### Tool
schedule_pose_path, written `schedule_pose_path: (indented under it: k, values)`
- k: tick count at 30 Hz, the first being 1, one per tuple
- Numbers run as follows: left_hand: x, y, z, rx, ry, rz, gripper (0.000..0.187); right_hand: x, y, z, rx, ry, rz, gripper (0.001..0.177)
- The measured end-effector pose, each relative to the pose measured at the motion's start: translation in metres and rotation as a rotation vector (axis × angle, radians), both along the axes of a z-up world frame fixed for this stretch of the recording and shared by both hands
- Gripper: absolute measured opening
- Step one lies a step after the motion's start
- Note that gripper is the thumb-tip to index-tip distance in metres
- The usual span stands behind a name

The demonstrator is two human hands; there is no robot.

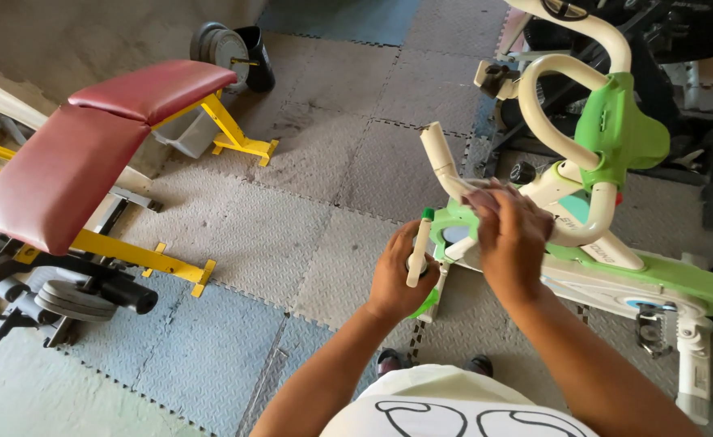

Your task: Using a spray bottle and cloth to clean different parts of a stationary exercise bike.

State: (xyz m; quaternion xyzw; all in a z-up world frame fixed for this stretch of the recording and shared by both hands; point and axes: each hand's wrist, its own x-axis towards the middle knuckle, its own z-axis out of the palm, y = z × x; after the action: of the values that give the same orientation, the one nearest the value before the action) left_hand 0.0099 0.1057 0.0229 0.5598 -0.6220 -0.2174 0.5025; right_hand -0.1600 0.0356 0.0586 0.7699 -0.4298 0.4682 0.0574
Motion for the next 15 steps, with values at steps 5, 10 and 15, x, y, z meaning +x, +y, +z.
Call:
schedule_pose_path:
  k: [5, 10, 15]
  values:
    - [0.015, 0.006, 0.002, -0.030, 0.001, -0.030, 0.062, 0.049, -0.029, -0.004, 0.112, -0.092, 0.113, 0.017]
    - [0.020, 0.006, 0.004, -0.014, 0.030, -0.058, 0.064, 0.042, -0.034, -0.006, 0.072, 0.058, 0.199, 0.031]
    - [0.015, 0.004, 0.002, 0.000, 0.014, -0.084, 0.063, 0.022, -0.002, -0.002, -0.029, 0.338, 0.009, 0.021]
